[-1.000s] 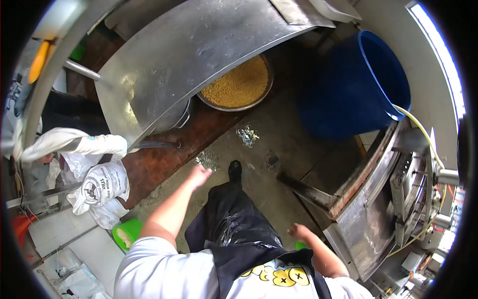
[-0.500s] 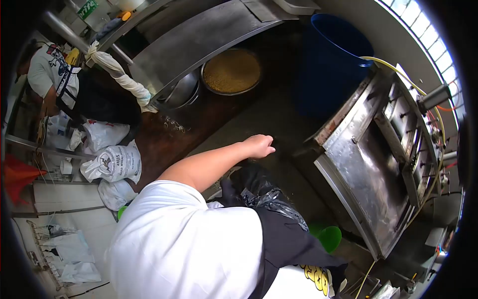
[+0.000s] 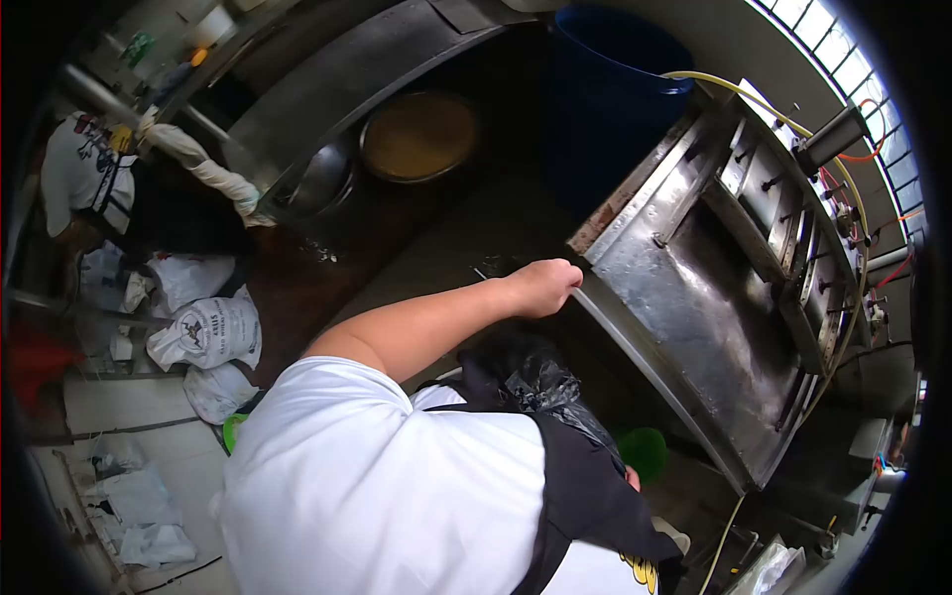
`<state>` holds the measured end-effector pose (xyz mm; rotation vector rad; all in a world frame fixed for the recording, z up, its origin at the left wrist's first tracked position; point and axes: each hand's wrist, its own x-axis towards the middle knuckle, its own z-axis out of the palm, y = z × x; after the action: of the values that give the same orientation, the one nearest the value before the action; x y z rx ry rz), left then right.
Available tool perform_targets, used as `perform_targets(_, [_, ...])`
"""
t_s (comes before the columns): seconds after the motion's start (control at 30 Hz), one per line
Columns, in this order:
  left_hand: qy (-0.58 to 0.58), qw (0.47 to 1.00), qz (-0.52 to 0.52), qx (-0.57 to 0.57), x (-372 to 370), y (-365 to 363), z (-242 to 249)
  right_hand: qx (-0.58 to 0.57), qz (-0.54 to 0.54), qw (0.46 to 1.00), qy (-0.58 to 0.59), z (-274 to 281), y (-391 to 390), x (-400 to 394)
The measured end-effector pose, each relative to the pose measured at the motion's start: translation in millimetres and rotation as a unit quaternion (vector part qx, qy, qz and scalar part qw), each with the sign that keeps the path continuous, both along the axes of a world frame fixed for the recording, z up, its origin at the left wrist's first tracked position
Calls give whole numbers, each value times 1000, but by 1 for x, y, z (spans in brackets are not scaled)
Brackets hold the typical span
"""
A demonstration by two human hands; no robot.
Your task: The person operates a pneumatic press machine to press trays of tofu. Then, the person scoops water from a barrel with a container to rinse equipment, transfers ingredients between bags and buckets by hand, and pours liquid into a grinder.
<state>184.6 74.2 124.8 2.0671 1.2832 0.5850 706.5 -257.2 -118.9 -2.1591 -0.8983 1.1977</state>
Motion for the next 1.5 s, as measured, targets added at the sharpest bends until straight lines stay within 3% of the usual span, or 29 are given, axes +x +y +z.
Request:
perform_targets(0.03, [-6,1000,-6,-2,11,13,-2,11,-36,999,5,118,57,-56])
perform_targets(0.1, [-55,997,28,-43,36,42,-4,49,-22,998,-30,112,84,-26])
perform_targets(0.17, [-106,994,28,-12,65,76,-19,109,-18,994,-4,124,108,-11])
perform_targets(0.27, [-79,995,56,9,118,119,-22,77,8,996,-44,163,126,8])
perform_targets(0.33, [-9,999,4,40,150,146,-15,39,-25,998,-48,205,145,-1])
perform_targets(0.37, [29,995,-43,85,160,155,-13,28,-40,997,-61,208,148,5])
perform_targets(0.4, [17,985,-73,158,169,164,-11,100,-25,991,-90,197,150,13])
perform_targets(0.5, [7,988,-75,133,203,180,-7,103,-31,983,-152,222,184,27])
perform_targets(0.57, [35,994,-81,66,211,188,-17,105,9,981,-164,229,209,35])
perform_targets(0.67, [173,981,-86,3,216,186,-40,150,126,962,-189,217,244,43])
perform_targets(0.77, [327,924,-88,-178,236,170,-38,167,194,948,-187,207,281,72])
perform_targets(0.87, [372,908,-72,-176,257,157,-34,166,224,936,-215,214,327,116])
perform_targets(1.03, [384,888,5,-253,294,152,-18,242,198,912,-267,217,410,210])
perform_targets(1.13, [383,881,60,-272,311,150,-41,339,140,872,-326,249,467,278])
perform_targets(1.23, [391,866,110,-292,330,149,-55,405,113,781,-463,302,539,392])
perform_targets(1.3, [393,856,155,-299,338,148,-62,380,21,719,-581,357,589,470])
perform_targets(1.37, [375,859,191,-291,340,146,-75,345,-52,624,-699,374,644,570])
perform_targets(1.43, [364,860,220,-281,350,143,-73,226,-59,713,-661,423,672,615])
perform_targets(1.5, [353,856,248,-284,358,145,-71,158,22,740,-653,395,723,708])
